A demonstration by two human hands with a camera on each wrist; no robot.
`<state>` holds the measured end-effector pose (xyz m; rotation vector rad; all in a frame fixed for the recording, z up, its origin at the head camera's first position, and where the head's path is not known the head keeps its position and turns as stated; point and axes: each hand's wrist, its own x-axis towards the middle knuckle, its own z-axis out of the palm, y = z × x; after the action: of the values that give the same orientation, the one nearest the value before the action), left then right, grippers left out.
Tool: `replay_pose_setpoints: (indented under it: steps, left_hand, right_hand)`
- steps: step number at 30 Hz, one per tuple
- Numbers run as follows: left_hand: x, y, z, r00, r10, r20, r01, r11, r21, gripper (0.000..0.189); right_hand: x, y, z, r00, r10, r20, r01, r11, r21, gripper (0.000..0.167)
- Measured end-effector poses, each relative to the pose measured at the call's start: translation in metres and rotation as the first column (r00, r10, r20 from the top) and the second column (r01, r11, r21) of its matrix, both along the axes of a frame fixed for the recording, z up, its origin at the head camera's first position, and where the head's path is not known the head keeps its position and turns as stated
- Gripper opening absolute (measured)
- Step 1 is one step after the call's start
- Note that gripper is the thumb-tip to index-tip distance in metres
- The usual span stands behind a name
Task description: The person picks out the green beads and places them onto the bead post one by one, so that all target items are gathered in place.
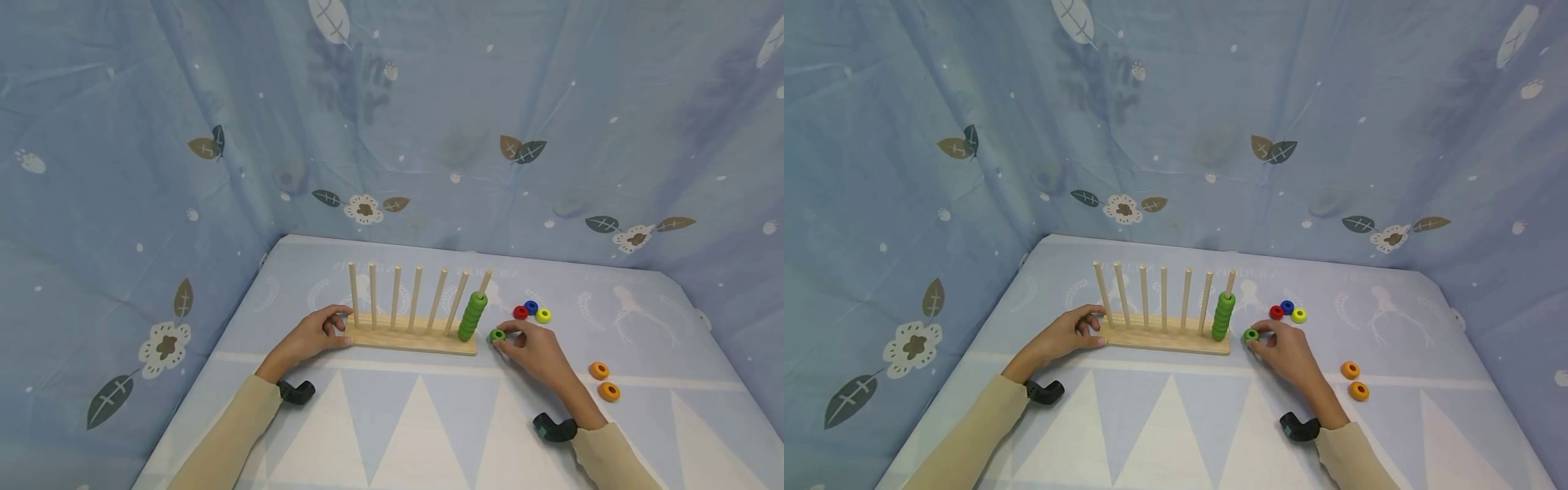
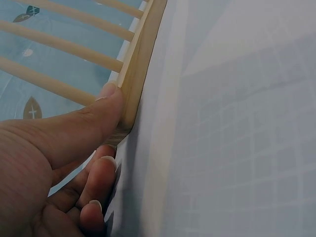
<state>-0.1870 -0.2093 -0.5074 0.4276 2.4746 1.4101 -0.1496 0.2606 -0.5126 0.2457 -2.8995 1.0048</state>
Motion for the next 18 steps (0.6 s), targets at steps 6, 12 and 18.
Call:
replay_pose_setpoints:
  steps: [6, 12, 18]
  left_hand:
    - [0.001, 0.000, 0.001, 1.000, -0.003, -0.001, 0.003, 1.000, 0.000, 0.062]
    - [0.001, 0.000, 0.003, 1.000, -0.007, -0.002, 0.007, 1.000, 0.012, 0.062]
    - [0.001, 0.000, 0.002, 1.000, -0.007, -0.005, 0.007, 1.000, 0.006, 0.062]
  right_hand:
    - [0.001, 0.001, 0.003, 1.000, -0.013, -0.017, 0.013, 1.000, -0.001, 0.031]
    - [0.002, 0.002, 0.011, 1.000, -0.020, -0.023, 0.020, 1.000, -0.019, 0.032]
    - [0.005, 0.002, 0.020, 0.999, -0.021, -0.031, 0.019, 0.998, -0.054, 0.032]
